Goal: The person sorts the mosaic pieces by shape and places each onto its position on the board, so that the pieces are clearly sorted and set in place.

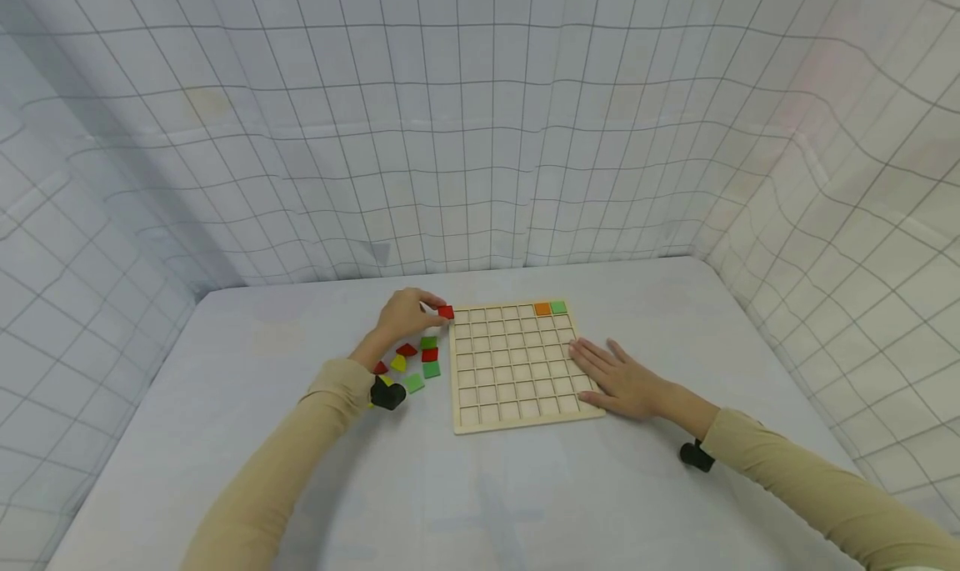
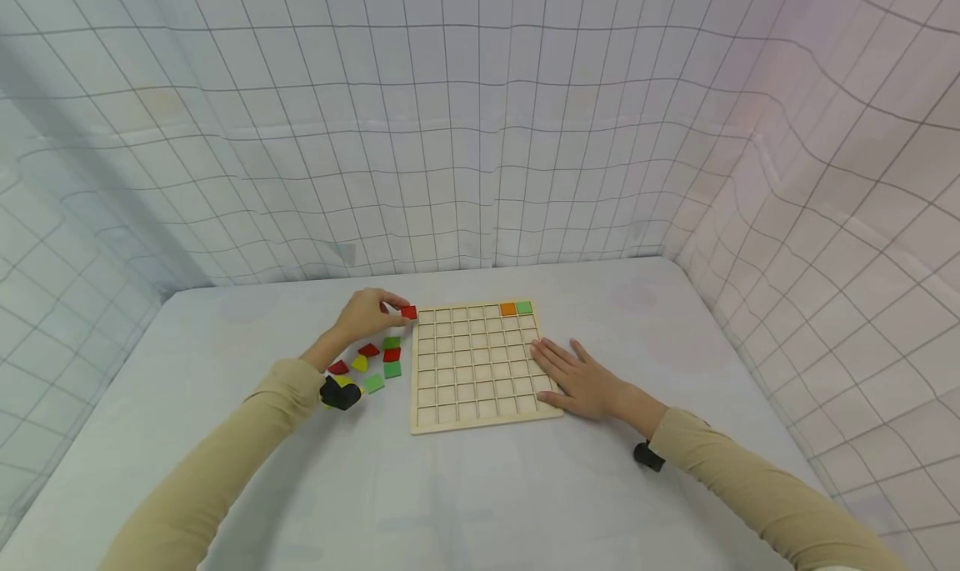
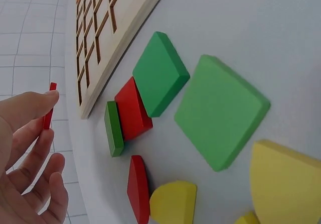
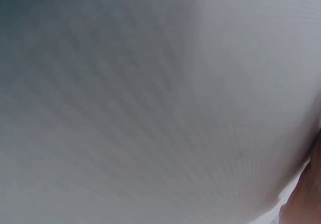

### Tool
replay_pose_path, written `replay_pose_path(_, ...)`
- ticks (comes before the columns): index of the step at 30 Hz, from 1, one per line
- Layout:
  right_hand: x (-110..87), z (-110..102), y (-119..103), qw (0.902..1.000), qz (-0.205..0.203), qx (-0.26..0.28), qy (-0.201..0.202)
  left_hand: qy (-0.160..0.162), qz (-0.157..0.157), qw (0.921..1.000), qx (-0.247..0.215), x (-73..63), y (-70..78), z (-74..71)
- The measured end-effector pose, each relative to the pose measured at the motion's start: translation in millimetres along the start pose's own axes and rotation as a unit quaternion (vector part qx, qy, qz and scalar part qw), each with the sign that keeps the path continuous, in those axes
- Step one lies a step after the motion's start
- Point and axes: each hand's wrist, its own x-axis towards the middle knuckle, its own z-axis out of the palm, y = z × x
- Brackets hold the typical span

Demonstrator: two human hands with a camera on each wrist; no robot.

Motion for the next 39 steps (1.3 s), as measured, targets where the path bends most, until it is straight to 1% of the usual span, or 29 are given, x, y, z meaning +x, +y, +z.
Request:
replay_pose_path(5,-1.6,-2,2,1.0,0.0,0.0,0.001,-0.008,0.008,0.9999,-0.001,6.5,9.9,7.0)
replay_pose_path(14,-2.7,-2,5,1.0,0.001,-0.005,-0.007,-0.018,0.011,0.9998,-0.005,15.8,26.4,20.0)
replay_pose_path(19,-3.6,-4,4,0.9999,0.0,-0.007,-0.008,-0.018,0.011,0.9996,-0.018,19.2,34.9,28.4)
replay_pose_path(23,-2.7,-6,1,1.0,-0.007,0.0,-0.002,-0.02,0.009,0.9994,-0.028,21.8,41.2,36.2)
replay_pose_path(30,-1.7,-4,1,0.9999,-0.012,-0.004,-0.001,-0.021,0.026,0.9988,-0.036,27.5,50.2,50.4)
replay_pose_path(34,-0.2,-3,1,0.9999,-0.006,-0.005,-0.007,-0.018,0.028,0.9989,-0.034,31.1,53.9,56.3)
replay_pose_path(39,1.1,-2,2,0.9999,-0.007,-0.011,-0.004,-0.017,0.029,0.9987,-0.037,37.5,58.5,62.4)
